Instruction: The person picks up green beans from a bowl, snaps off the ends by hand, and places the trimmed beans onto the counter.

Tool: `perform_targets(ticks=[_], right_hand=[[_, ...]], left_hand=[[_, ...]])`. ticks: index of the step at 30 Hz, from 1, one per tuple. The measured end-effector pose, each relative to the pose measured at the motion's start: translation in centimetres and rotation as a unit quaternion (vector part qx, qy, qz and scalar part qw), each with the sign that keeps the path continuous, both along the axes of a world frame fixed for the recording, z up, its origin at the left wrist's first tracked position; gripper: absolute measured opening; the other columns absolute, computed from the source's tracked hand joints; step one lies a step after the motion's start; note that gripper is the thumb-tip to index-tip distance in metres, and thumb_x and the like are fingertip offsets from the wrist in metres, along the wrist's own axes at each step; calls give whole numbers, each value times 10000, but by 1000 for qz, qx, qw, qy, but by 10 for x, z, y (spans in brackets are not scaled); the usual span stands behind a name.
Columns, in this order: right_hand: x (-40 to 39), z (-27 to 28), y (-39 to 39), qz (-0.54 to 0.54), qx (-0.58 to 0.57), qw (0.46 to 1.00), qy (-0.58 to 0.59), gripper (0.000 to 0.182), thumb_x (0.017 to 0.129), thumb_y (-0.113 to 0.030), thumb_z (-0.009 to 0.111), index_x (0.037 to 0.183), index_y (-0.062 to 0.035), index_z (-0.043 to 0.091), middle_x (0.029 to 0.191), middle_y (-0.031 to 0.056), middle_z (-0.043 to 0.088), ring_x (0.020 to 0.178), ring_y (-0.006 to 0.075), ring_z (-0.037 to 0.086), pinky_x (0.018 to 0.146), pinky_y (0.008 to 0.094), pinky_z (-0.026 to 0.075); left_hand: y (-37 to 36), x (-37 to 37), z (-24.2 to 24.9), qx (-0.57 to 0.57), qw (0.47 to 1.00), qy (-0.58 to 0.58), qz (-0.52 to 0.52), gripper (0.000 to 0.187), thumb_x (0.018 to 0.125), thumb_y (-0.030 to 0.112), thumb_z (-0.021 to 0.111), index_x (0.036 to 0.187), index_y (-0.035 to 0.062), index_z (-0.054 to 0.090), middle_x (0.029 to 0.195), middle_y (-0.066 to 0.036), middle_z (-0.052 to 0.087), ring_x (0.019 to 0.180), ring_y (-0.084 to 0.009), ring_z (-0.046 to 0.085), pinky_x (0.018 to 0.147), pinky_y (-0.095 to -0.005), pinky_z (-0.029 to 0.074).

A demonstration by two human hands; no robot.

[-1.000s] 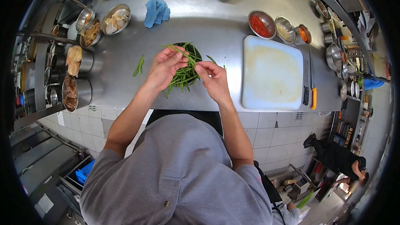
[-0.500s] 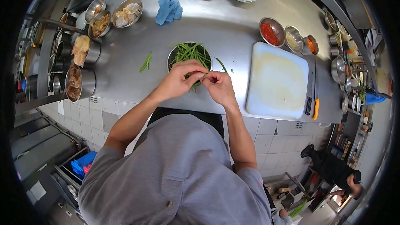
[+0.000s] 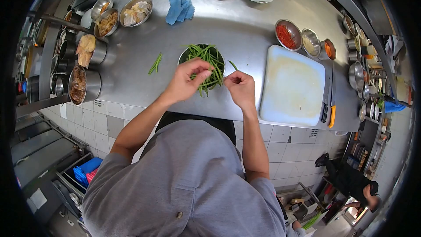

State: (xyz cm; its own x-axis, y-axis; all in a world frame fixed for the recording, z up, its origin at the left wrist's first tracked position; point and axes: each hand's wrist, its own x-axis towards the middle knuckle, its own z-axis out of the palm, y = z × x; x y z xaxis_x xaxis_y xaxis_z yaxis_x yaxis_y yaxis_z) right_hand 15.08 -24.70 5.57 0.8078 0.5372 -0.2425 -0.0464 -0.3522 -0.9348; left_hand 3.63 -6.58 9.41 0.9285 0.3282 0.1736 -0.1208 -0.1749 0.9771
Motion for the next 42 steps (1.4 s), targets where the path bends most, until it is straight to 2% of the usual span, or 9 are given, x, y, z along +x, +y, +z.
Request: perform_targets(ticks=[5, 7, 13, 19, 25, 29, 35, 37, 42], right_hand=[[26, -36, -26, -45, -82, 993, -66, 118, 783, -90, 776, 814, -14, 691, 706, 22, 658, 628, 98, 557, 590, 277, 458], [30, -48, -36, -45, -122, 988, -88, 180, 797, -118, 776, 930, -24, 700, 807, 53, 687, 654, 131, 580, 622, 305, 476], [27, -53, -44, -58, -152, 979, -125, 253, 830, -144, 757, 1056, -44, 700, 902, 71, 698, 636, 136, 562, 614, 308, 475], [20, -43, -30, -56, -127, 984, -109, 228, 839, -140, 759, 1039, -43, 707, 894, 67, 696, 627, 113, 524, 589, 292, 455], [14, -23, -18, -43, -93, 988, -120, 199, 850, -118, 750, 1028, -38, 709, 902, 64, 693, 622, 109, 497, 579, 275, 444], [13, -16, -23, -42, -78, 987, -132, 193, 858, -113, 748, 1025, -26, 705, 911, 66, 687, 616, 108, 491, 576, 275, 445], [11, 9, -22, -45, -26, 986, -159, 240, 879, -94, 732, 1103, -25, 680, 952, 83, 670, 616, 118, 497, 576, 278, 455], [7, 25, -14, -43, 10, 981, -189, 267, 894, -91, 720, 1149, -30, 665, 970, 88, 666, 621, 117, 501, 582, 276, 460], [5, 61, 2, 19, -21, 951, -309, 250, 906, -94, 707, 1149, -49, 673, 1010, 115, 670, 677, 234, 597, 632, 340, 505]], left_hand=[[55, -14, -37, -15, 984, 129, 126, 97, 942, 55, 680, 1032, 19, 682, 857, 15, 653, 809, -72, 592, 721, -237, 492], [89, -25, -54, 50, 968, 192, 153, 134, 923, 93, 703, 1031, 18, 680, 851, 5, 650, 796, -64, 577, 712, -237, 488], [128, -51, -80, 272, 885, 296, 236, 189, 850, 113, 718, 1014, 25, 684, 898, -134, 698, 850, -269, 686, 767, -383, 548], [84, -6, -69, 238, 951, 119, 157, 146, 864, 110, 703, 965, 5, 704, 928, -139, 678, 855, -297, 662, 776, -399, 532], [50, 42, -73, 391, 907, 106, 110, 127, 866, 103, 681, 955, 16, 708, 905, -145, 651, 930, -355, 607, 829, -453, 495], [53, 55, -80, 362, 920, 119, 89, 103, 866, 77, 678, 947, 17, 698, 882, -148, 651, 919, -349, 606, 809, -459, 487], [41, 54, -28, 203, 974, 95, 35, 143, 868, 38, 663, 1006, 5, 682, 878, -144, 652, 883, -353, 588, 802, -431, 488], [35, 49, -10, 273, 961, 51, -8, 145, 878, 37, 656, 1017, 7, 683, 907, -146, 658, 910, -354, 589, 818, -428, 489], [22, 35, 19, 355, 931, 35, -80, 144, 887, 26, 642, 1021, 12, 693, 964, -135, 654, 958, -339, 583, 861, -429, 484]])
